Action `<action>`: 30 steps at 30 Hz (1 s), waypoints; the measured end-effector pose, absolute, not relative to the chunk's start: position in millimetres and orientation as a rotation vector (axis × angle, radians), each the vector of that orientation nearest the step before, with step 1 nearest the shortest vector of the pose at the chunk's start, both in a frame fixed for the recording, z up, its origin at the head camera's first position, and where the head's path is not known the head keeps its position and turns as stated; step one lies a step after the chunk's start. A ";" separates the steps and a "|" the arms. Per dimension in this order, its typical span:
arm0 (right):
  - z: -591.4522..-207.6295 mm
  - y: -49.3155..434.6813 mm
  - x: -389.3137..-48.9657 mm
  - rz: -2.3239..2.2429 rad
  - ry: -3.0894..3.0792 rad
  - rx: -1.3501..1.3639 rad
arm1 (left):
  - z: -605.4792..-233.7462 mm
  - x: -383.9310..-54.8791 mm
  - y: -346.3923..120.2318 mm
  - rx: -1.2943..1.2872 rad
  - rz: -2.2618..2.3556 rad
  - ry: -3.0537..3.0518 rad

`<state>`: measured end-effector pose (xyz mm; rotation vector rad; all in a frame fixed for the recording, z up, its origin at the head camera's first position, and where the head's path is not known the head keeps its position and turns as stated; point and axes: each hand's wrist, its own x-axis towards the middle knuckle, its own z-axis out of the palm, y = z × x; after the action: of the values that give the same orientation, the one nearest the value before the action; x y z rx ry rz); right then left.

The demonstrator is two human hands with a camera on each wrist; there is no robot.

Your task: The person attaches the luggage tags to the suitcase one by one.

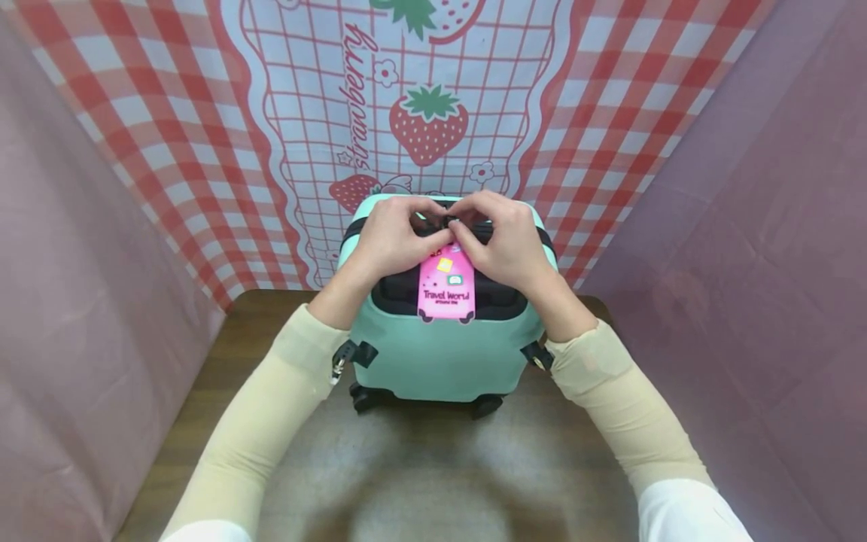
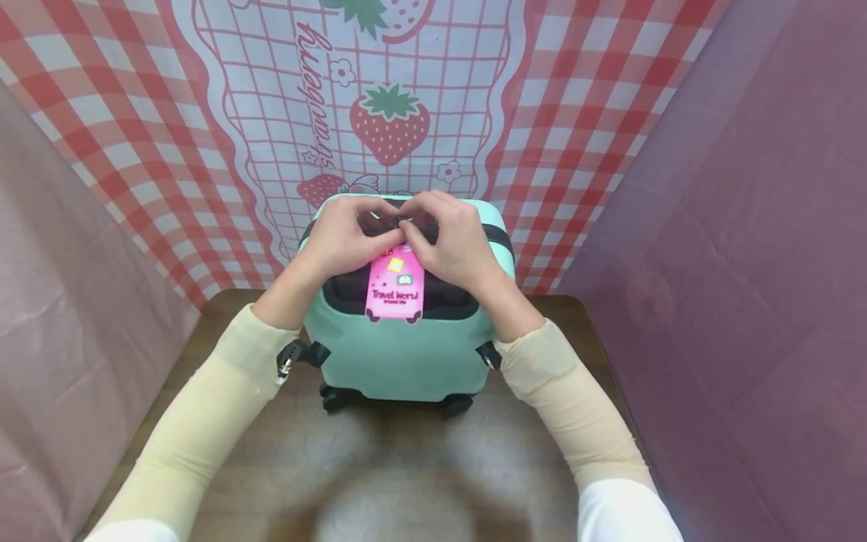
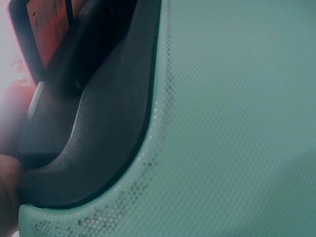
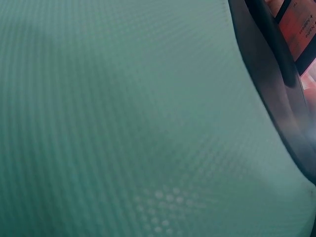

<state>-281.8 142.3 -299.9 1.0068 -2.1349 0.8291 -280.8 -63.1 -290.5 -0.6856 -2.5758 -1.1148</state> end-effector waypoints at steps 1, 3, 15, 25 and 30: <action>-299.8 142.2 -281.3 0.822 -2.139 1.006 | -290.7 -280.6 -63.1 -0.687 -1.119 -2.576; -300.2 142.1 -280.7 0.819 -2.147 1.003 | -291.2 -280.3 -63.0 -0.689 -1.128 -2.575; -301.2 141.6 -281.4 0.835 -2.119 1.005 | -294.6 -279.9 -63.1 -0.709 -1.151 -2.539; -300.7 142.9 -280.9 0.830 -2.121 0.990 | -296.1 -278.7 -62.9 -0.735 -1.171 -2.510; -297.0 143.3 -281.4 0.862 -2.233 0.901 | -295.5 -279.8 -63.2 -0.692 -1.244 -2.458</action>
<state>-281.4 143.3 -297.0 0.9010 -2.2331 0.8618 -279.8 -63.2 -295.5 -0.6921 -2.4575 -1.2440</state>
